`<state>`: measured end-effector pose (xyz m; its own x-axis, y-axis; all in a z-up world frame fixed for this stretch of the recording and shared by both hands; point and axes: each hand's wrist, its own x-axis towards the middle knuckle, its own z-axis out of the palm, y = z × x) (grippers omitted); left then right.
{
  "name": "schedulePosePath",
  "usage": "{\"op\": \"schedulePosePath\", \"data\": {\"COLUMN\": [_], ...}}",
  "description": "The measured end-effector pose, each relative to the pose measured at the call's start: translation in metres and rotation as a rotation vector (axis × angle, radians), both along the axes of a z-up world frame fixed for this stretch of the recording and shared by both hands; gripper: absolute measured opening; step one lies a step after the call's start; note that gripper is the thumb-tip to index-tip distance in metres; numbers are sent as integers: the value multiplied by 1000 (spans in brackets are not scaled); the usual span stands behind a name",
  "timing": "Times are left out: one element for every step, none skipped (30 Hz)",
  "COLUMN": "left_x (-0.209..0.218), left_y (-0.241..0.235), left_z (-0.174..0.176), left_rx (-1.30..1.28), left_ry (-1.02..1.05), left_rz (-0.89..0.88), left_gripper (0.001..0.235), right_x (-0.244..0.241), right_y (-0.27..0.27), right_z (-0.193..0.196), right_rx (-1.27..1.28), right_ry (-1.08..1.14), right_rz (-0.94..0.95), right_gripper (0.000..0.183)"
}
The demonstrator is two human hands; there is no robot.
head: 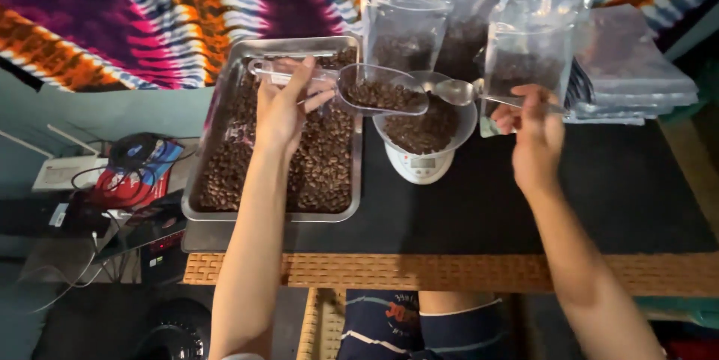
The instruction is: Weighing and bagging roasted coffee beans using a scoop and a digital scale.
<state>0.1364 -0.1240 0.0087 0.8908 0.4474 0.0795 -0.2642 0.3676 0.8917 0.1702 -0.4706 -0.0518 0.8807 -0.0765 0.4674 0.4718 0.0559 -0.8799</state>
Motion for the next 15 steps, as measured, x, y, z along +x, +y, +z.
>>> {"op": "schedulePosePath", "data": {"left_x": [1, 2, 3, 5, 7, 8, 6, 4, 2, 4, 6, 7, 8, 7, 6], "left_y": [-4, -7, -10, -11, -12, -14, -16, -19, -21, -20, -19, -17, -17, -17, -16], "left_z": [2, 5, 8, 8, 8, 7, 11, 16, 20, 16, 12, 8, 8, 7, 6], "left_rx": [2, 44, 87, 89, 102, 111, 110, 140, 171, 167, 156, 146, 143, 149, 154], "left_ry": [4, -4, -13, -15, -25, -35, -37, -45, -54, -55, -59, -64, -65, -66, -68], "left_rz": [-6, -1, 3, -1, 2, 5, 0, 1, 1, -1, -7, -12, -13, -3, 7], "left_gripper": [37, 39, 40, 40, 41, 42, 42, 43, 44, 44, 45, 46, 46, 45, 44], "right_x": [-1, -1, -2, -3, -4, -6, -6, -5, -4, -6, -7, -8, -9, -11, -12], "right_y": [0, 0, 0, 1, 2, 1, 2, 3, 3, 3, 4, 5, 4, 5, 6], "right_z": [-1, 0, 0, 2, 3, 5, 4, 4, 4, 6, 8, 9, 10, 10, 11], "right_rx": [2, -25, -52, -49, -48, -51, -52, -22, 7, 3, -15, -32, -34, -51, -67], "right_ry": [4, 0, -4, -6, -11, -16, -18, -19, -21, -21, -25, -29, -29, -40, -50], "right_rz": [-6, 6, 17, 13, 4, -6, -11, -8, -5, -8, -3, 2, 0, -2, -5], "right_gripper": [36, 39, 43, 43, 41, 40, 40, 40, 40, 40, 40, 41, 41, 40, 40]}}
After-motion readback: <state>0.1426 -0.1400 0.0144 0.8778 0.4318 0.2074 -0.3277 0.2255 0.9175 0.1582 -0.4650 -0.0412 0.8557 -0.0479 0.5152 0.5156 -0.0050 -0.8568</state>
